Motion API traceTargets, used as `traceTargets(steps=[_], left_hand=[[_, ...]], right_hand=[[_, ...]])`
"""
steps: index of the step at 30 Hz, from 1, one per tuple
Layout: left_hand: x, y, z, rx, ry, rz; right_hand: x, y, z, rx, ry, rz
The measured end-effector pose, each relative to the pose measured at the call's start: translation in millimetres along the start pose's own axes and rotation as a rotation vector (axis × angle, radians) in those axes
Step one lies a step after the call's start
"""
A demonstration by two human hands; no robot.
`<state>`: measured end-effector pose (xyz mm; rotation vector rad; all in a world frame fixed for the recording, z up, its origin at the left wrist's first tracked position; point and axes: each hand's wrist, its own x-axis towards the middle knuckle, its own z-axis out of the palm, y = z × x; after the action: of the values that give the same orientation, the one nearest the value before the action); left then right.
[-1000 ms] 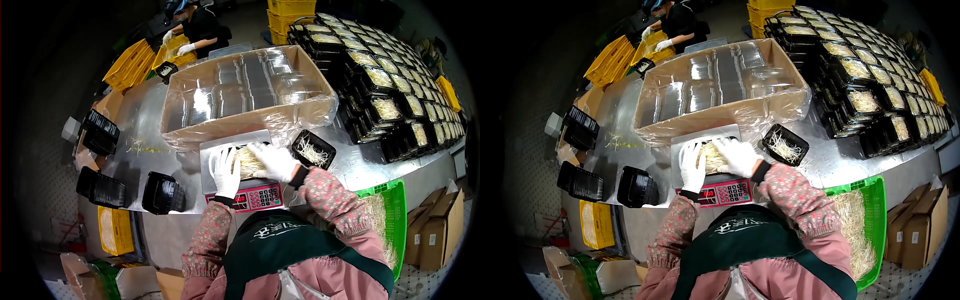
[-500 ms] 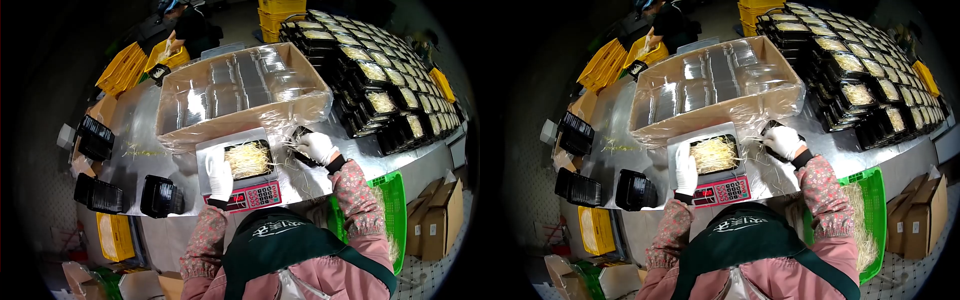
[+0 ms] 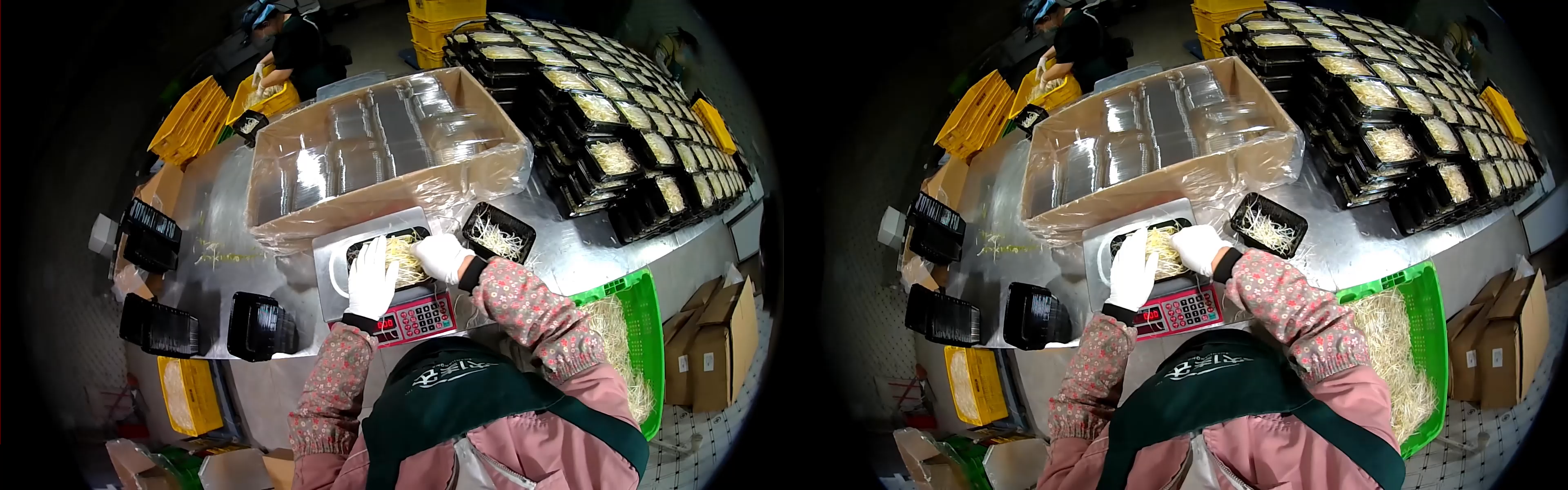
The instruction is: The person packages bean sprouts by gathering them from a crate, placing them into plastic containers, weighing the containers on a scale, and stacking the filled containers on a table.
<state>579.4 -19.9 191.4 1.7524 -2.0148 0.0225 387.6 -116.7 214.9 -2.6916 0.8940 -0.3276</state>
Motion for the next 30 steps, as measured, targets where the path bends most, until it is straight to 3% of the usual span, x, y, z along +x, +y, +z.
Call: traceTargets(steps=[5,8,10,11,14,15,17,19,21,22,23,25,27,30], left_hand=[[-3.1,1.3,2.1,-0.002,0.035,-0.006],[0.4,7.8,-16.6,-0.038,0.084,0.022],[4.0,8.1,-38.6,-0.235,0.172,-0.042],[0.0,-5.6,-33.0,-0.355,0.317,-0.048],[-1.6,-17.5,-75.8,-0.572,0.374,-0.241],[-8.8,-39.7,-80.0,-0.494,0.38,-0.265],[-20.8,-77.9,-80.2,-0.318,0.446,-0.288],[-13.3,-68.1,-88.5,-0.475,0.373,-0.463],[-2.8,-44.8,-71.6,-0.724,0.257,-0.385],[4.3,-36.2,-56.5,-0.758,0.192,-0.327],[7.9,-36.7,-30.8,-0.609,0.118,-0.236],[3.7,-17.9,-10.7,0.114,-0.105,0.146],[-2.7,-2.2,-7.6,0.022,-0.017,0.08],[-0.3,1.8,-5.1,0.086,-0.059,0.029]], right_hand=[[-27.7,26.4,-47.1,0.111,0.128,-0.017],[-54.2,63.4,-72.2,0.125,0.234,0.093],[-73.9,90.6,-71.5,0.172,0.258,0.219],[-83.1,103.1,-67.4,0.193,0.257,0.284],[-116.0,149.5,-41.2,-0.147,-0.073,0.356],[-119.4,149.6,-41.4,-0.26,-0.149,0.386],[-109.8,124.3,-56.0,-0.065,0.095,0.284],[-85.7,92.4,-57.9,0.088,0.26,0.175],[-57.6,31.3,-69.5,0.282,0.208,0.078],[-46.1,10.8,-54.2,0.125,0.335,-0.075],[-34.6,-3.5,-34.4,0.121,0.298,-0.098],[-15.9,-9.7,-15.6,0.03,0.051,-0.123],[-8.9,-6.2,-9.2,-0.012,-0.011,-0.061],[-18.2,5.4,-1.3,0.119,0.103,-0.118]])
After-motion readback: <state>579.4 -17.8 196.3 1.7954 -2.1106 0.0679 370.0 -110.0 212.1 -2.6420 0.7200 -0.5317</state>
